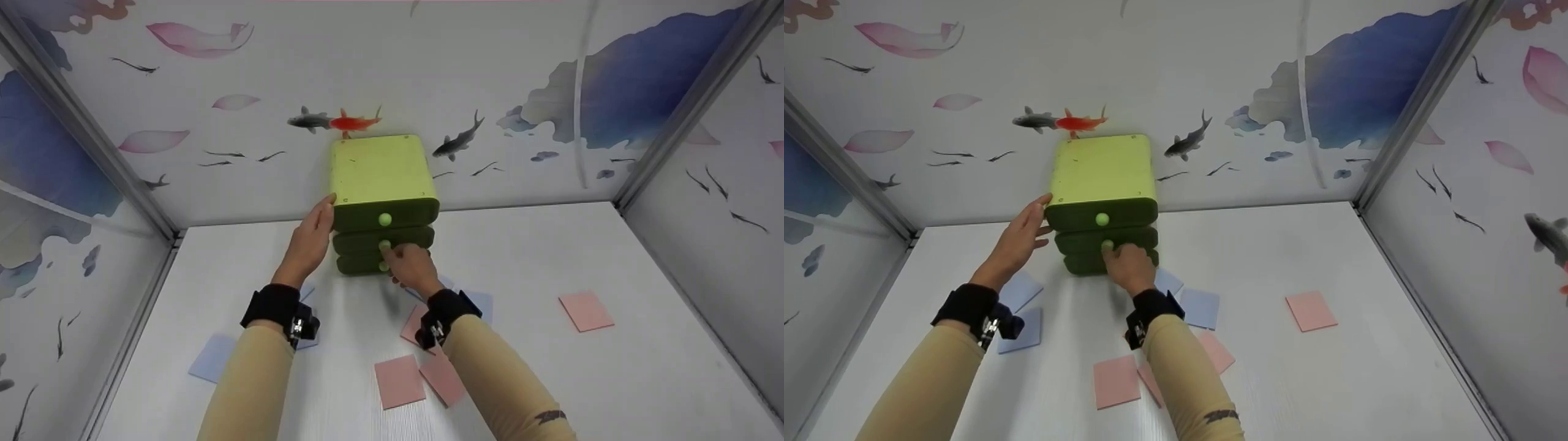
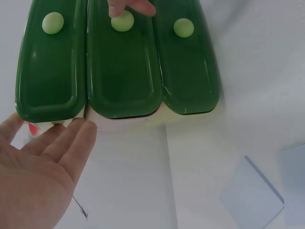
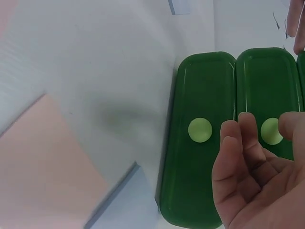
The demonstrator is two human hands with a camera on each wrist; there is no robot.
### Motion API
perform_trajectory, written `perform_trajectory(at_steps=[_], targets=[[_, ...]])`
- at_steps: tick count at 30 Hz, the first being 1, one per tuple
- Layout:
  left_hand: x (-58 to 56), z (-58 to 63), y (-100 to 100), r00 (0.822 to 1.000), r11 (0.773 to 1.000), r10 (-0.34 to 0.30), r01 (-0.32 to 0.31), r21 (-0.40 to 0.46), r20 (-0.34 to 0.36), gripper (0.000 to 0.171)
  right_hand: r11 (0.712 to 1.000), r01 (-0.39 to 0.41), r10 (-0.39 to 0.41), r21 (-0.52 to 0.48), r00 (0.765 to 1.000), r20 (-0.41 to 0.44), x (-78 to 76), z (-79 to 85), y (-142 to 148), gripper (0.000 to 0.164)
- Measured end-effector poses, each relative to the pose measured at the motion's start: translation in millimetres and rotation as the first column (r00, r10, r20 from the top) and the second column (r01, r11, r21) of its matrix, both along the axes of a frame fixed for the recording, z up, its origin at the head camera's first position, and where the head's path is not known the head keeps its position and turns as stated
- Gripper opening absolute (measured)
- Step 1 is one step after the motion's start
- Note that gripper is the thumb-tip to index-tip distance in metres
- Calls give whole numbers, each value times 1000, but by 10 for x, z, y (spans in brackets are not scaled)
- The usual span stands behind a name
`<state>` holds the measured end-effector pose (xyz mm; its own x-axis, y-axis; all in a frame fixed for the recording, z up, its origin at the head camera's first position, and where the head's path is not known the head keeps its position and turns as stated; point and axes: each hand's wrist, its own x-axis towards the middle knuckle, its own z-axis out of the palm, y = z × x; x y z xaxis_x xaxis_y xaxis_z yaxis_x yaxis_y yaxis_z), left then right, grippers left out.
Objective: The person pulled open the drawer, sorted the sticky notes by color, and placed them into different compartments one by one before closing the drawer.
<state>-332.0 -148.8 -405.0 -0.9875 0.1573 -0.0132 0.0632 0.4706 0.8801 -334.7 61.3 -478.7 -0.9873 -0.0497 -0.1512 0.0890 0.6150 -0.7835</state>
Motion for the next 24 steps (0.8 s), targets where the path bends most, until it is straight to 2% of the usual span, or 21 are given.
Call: perform_trajectory(at_steps=[3, 7, 15, 24], targets=[[-4, -3, -3, 1000, 1000, -11, 11, 25, 8, 61, 997, 19, -18, -71, 1000, 4, -3, -22, -40, 45], [-19, -22, -4, 1000, 999, -2, 1, 39, 13, 60, 994, 40, -41, -104, 999, -7, -22, -23, -79, 47], [-16, -23, -4, 1000, 999, 4, -4, 42, -4, 60, 993, 72, -71, -89, 997, 14, -50, 19, -96, 48], [-17, -26, 0, 1000, 1000, 4, -4, 11, 3, 60, 993, 65, -68, -99, 997, -29, -20, 5, -93, 43]])
